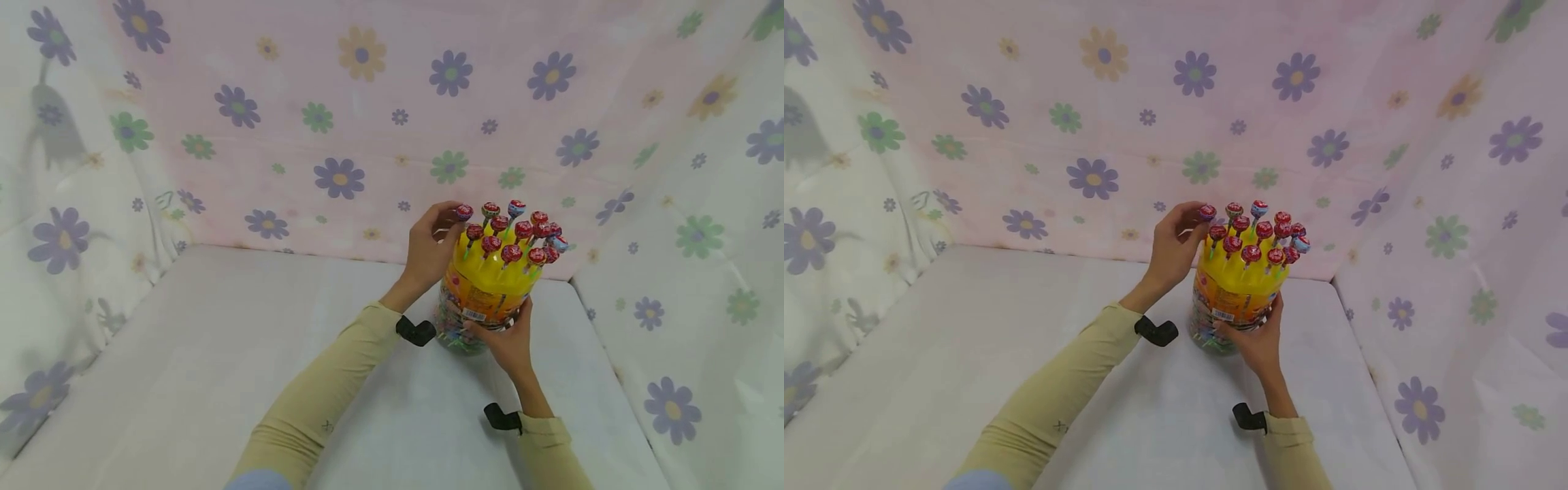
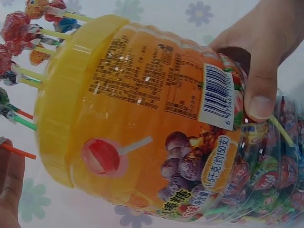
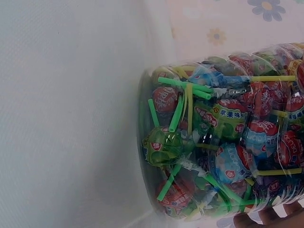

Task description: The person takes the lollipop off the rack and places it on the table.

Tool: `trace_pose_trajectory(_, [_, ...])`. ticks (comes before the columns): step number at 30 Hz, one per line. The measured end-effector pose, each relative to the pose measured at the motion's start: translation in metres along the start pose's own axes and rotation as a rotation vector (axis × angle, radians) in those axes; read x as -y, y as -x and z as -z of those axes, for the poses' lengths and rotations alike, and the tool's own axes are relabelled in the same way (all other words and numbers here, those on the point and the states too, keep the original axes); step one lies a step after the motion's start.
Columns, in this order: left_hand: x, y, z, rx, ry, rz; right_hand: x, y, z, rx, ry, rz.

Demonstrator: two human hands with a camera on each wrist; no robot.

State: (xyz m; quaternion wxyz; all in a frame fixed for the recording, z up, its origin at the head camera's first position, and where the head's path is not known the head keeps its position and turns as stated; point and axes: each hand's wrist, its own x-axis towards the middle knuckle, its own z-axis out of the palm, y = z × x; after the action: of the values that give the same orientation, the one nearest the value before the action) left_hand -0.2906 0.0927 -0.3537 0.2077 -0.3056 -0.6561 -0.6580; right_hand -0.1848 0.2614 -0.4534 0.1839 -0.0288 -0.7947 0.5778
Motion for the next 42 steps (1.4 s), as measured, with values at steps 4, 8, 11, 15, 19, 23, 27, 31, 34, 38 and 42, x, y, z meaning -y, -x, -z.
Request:
trace_pose_trajectory(4, [0.001,0.001,0.004,-0.033,0.041,-0.002,-0.001,0.001,-0.001,-0.001,-0.008,0.001])
trace_pose_trajectory(8, [0.006,0.008,0.010,-0.043,0.074,0.052,-0.010,-0.003,-0.002,-0.002,-0.013,-0.005])
trace_pose_trajectory(11, [0.014,0.015,0.016,-0.040,0.095,0.108,-0.025,-0.008,-0.002,-0.012,-0.017,0.003])
trace_pose_trajectory(15, [0.024,0.022,0.023,-0.025,0.097,0.177,-0.039,-0.012,-0.001,-0.031,-0.020,0.032])
trace_pose_trajectory(19, [0.036,0.031,0.030,-0.006,0.065,0.235,-0.041,-0.011,0.000,-0.035,-0.024,0.041])
trace_pose_trajectory(23, [0.054,0.044,0.038,0.007,0.050,0.285,-0.041,-0.010,0.000,-0.025,-0.024,0.033])
trace_pose_trajectory(27, [0.072,0.057,0.044,0.018,0.014,0.319,-0.042,-0.011,0.001,-0.016,-0.020,0.030])
trace_pose_trajectory(31, [0.089,0.072,0.049,0.038,-0.014,0.342,-0.040,-0.011,0.003,-0.013,-0.011,0.012])
trace_pose_trajectory(34, [0.101,0.082,0.054,0.044,-0.032,0.378,-0.031,-0.009,0.004,-0.015,-0.005,-0.003])
trace_pose_trajectory(38, [0.115,0.095,0.064,0.028,-0.053,0.460,-0.010,-0.003,0.003,-0.009,-0.006,-0.001])
trace_pose_trajectory(42, [0.125,0.105,0.074,0.004,-0.084,0.571,-0.001,0.000,0.001,0.000,-0.008,0.003])
